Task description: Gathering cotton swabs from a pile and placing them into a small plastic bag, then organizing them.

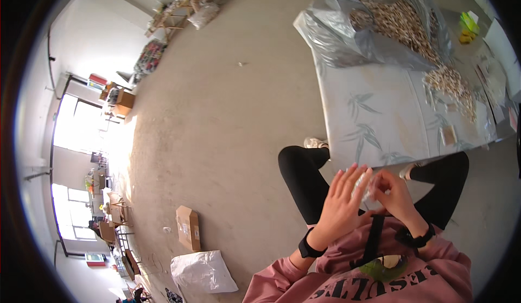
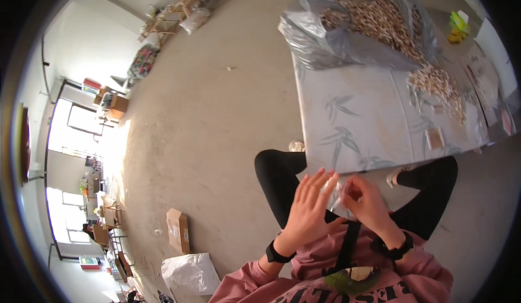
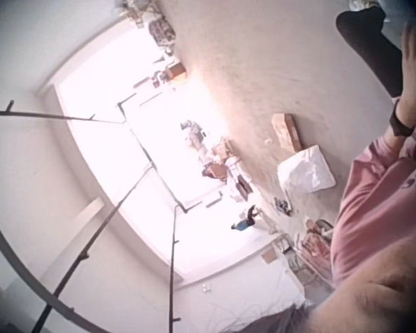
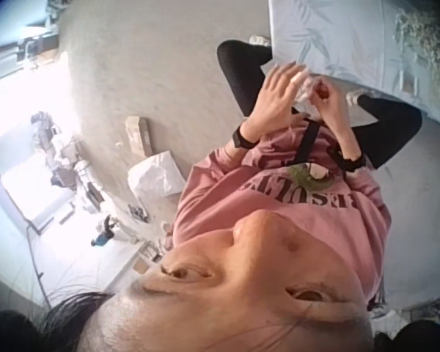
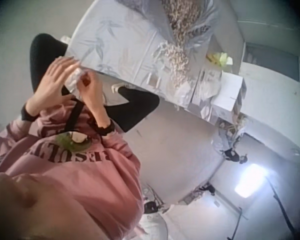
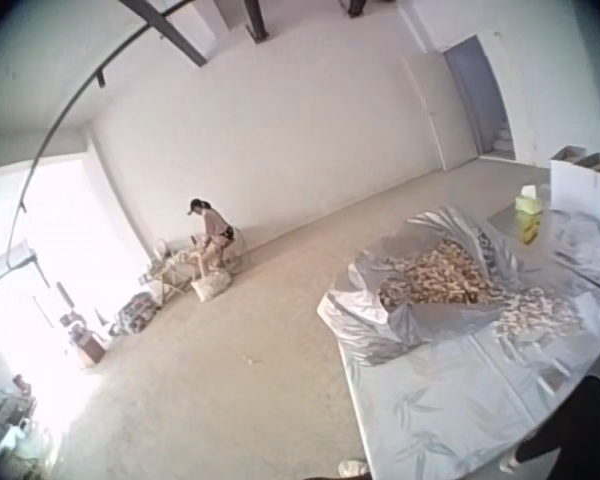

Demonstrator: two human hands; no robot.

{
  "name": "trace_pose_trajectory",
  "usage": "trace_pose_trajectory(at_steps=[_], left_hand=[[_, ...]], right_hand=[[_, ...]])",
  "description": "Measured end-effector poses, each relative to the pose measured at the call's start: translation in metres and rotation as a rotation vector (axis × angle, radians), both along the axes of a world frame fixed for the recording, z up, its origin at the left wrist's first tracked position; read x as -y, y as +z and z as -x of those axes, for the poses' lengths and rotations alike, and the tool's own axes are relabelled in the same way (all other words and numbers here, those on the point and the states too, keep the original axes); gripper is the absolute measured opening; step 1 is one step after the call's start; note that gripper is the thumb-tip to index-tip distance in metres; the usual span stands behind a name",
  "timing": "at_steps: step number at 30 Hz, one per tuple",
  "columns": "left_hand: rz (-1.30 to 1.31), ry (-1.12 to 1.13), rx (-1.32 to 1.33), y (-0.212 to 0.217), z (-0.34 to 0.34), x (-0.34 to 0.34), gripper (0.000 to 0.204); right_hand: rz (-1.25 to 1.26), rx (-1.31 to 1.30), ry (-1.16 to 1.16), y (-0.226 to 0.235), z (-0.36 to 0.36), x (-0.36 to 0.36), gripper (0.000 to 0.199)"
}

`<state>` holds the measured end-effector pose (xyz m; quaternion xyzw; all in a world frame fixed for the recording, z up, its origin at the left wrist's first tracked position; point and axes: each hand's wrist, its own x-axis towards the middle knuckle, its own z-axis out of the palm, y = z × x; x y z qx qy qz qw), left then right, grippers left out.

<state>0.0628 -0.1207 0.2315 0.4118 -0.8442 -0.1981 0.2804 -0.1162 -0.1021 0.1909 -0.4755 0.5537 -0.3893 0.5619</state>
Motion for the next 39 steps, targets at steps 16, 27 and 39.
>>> trace_pose_trajectory(at_steps=[16,27,39], left_hand=[[-0.184,0.134,0.096,-0.059,-0.029,0.043,0.036],[-0.411,0.396,0.306,-0.103,-0.071,0.054,0.034],[-0.436,0.453,0.260,-0.112,-0.071,0.046,0.034]], right_hand=[[0.227,-0.233,0.043,-0.014,0.021,0.010,0.024],[0.444,-0.865,-0.607,-0.087,0.244,0.061,0.015],[0.508,-1.239,-0.449,-0.125,0.287,0.076,0.012]])
